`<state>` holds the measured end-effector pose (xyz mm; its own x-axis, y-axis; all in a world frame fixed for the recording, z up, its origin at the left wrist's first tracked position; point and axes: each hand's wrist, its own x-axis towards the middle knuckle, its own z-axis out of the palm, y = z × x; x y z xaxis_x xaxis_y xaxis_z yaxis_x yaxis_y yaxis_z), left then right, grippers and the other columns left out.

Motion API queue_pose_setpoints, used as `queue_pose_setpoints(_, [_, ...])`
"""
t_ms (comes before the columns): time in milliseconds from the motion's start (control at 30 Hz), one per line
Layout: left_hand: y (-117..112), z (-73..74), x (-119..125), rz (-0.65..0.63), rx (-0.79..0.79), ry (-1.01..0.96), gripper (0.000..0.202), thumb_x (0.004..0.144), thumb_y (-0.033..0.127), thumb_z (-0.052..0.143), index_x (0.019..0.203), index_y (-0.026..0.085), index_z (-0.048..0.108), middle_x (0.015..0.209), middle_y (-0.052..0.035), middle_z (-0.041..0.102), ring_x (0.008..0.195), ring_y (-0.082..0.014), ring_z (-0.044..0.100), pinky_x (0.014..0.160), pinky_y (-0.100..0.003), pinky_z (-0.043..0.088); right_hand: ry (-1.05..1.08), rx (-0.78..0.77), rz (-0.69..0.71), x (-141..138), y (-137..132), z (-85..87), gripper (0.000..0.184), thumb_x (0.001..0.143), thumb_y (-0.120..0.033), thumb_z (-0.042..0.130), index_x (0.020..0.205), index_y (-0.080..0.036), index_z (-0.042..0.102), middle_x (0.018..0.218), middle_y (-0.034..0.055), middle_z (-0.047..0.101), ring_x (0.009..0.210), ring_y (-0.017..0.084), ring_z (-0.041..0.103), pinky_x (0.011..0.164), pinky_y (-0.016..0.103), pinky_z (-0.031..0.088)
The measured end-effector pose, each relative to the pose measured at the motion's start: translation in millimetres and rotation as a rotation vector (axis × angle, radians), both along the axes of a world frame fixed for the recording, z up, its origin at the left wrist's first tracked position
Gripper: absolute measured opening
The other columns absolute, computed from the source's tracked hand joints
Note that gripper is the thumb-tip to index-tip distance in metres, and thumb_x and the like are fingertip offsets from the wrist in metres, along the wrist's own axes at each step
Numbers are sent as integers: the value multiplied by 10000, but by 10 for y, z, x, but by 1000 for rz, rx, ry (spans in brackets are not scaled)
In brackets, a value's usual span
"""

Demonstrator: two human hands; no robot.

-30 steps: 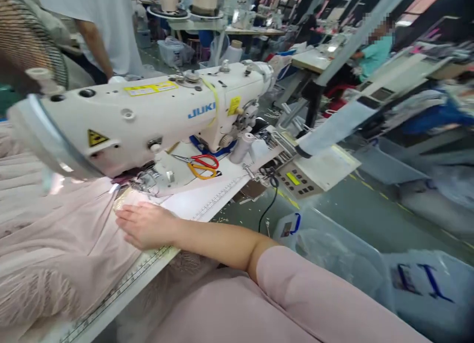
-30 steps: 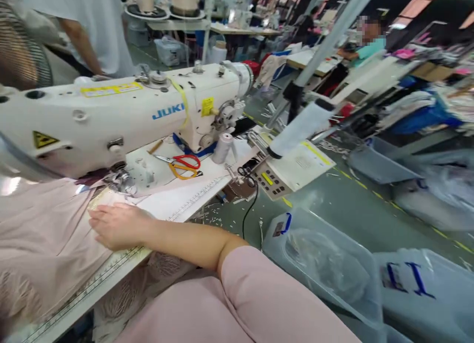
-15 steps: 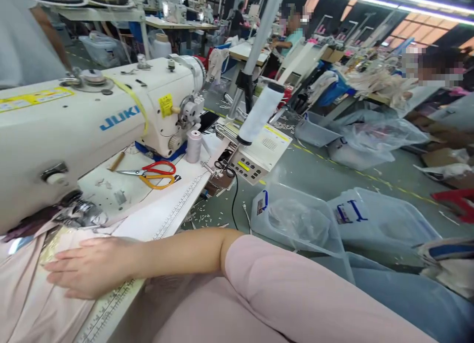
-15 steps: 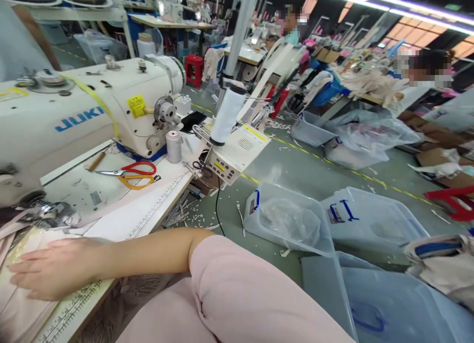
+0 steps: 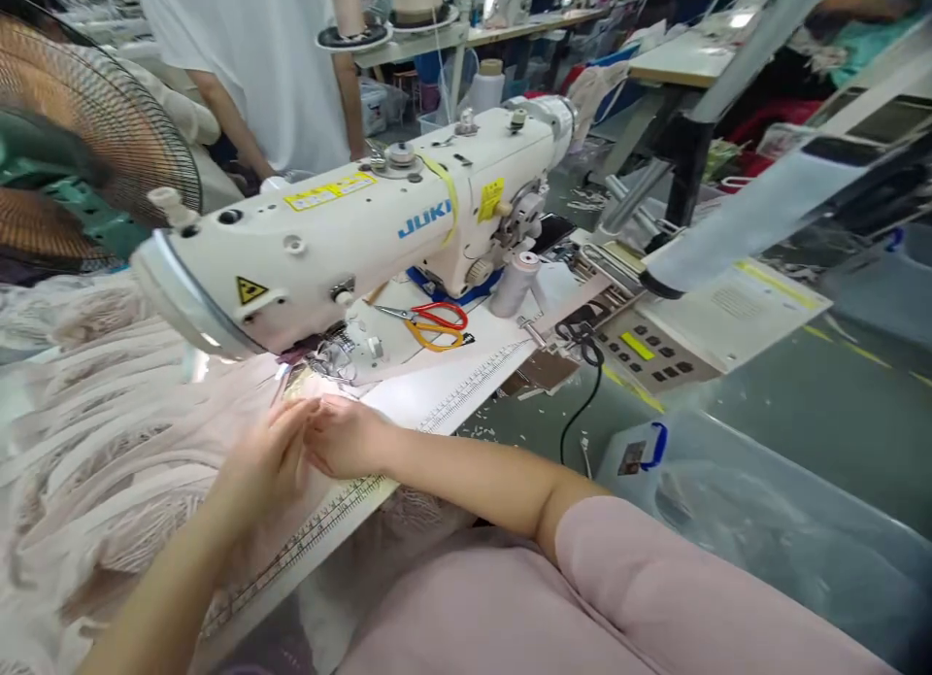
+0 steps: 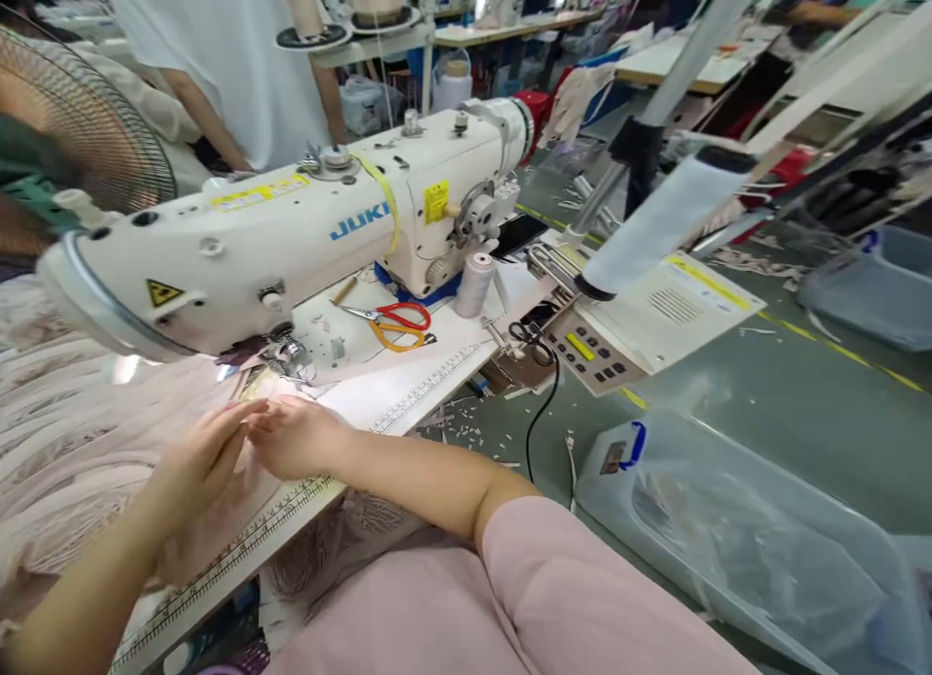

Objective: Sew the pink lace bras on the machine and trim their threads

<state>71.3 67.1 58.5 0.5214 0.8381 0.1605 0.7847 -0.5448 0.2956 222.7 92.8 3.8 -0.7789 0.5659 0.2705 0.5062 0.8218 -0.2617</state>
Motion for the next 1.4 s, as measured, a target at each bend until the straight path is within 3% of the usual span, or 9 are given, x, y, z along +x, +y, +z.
queue_pose_setpoints(100, [139, -166, -108, 65, -62, -2, 479, 949, 373, 234, 1293, 131, 463, 1275, -151, 585, 1163, -240, 561, 966, -406, 481, 18, 77, 27, -2, -24, 1, 362, 937, -324, 452, 1128, -68, 623, 1244, 144, 604, 1277, 279, 431, 1131, 430, 267])
queue_pose_setpoints(200, [195, -305, -170, 42, -80, 22, 509, 948, 391, 239, 1321, 129, 465, 1331, -121, 565, 1211, -217, 534, 1018, -387, 449, 57, 103, 2, 60, -92, 31, 325, 919, -305, 473, 1088, -83, 639, 1205, 133, 622, 1261, 268, 448, 1131, 412, 264])
queue_pose_setpoints(333, [186, -416, -179, 61, -3, 36, 487, 945, 398, 281, 1285, 157, 532, 1351, -89, 555, 1245, -221, 506, 1053, -403, 421, 84, 26, -30, 294, -221, 59, 288, 901, -255, 463, 1113, -119, 604, 1305, 115, 564, 1270, 232, 453, 1094, 407, 324])
queue_pose_setpoints(533, [216, -558, -136, 148, 114, 77, 509, 934, 395, 323, 1249, 80, 570, 1347, -157, 544, 1258, -309, 477, 1071, -502, 380, 67, -105, -75, 551, -314, -32, 319, 897, -261, 487, 1191, -156, 553, 1339, 95, 548, 1291, 238, 442, 1098, 451, 311])
queue_pose_setpoints(700, [260, -573, -92, 200, 178, 121, 491, 931, 392, 346, 1211, 78, 600, 1297, -151, 589, 1208, -324, 513, 1024, -488, 431, 62, -119, -81, 529, -298, -107, 380, 893, -305, 504, 1249, -172, 522, 1394, 78, 496, 1328, 245, 392, 1111, 455, 294])
queue_pose_setpoints(1000, [341, -531, -68, 201, 207, 160, 466, 923, 386, 371, 1181, 78, 609, 1235, -180, 617, 1153, -322, 536, 970, -468, 455, 72, -76, -125, 502, -241, -87, 400, 886, -333, 512, 1243, -153, 533, 1394, 106, 490, 1345, 275, 352, 1099, 453, 305])
queue_pose_setpoints(1233, [328, -477, -74, 153, 203, 109, 407, 921, 384, 388, 1175, 159, 611, 1195, -160, 617, 1081, -304, 560, 920, -458, 472, 215, -11, -125, 538, -254, -133, 308, 859, -275, 494, 1135, -168, 581, 1261, 83, 594, 1182, 238, 487, 1021, 395, 391])
queue_pose_setpoints(1400, [309, -486, -79, 155, 189, 72, 379, 914, 401, 406, 1137, 189, 626, 1141, -148, 622, 1042, -303, 554, 885, -457, 472, 203, -33, -103, 548, -271, -132, 298, 852, -266, 484, 1117, -172, 582, 1237, 90, 602, 1139, 233, 519, 994, 383, 419])
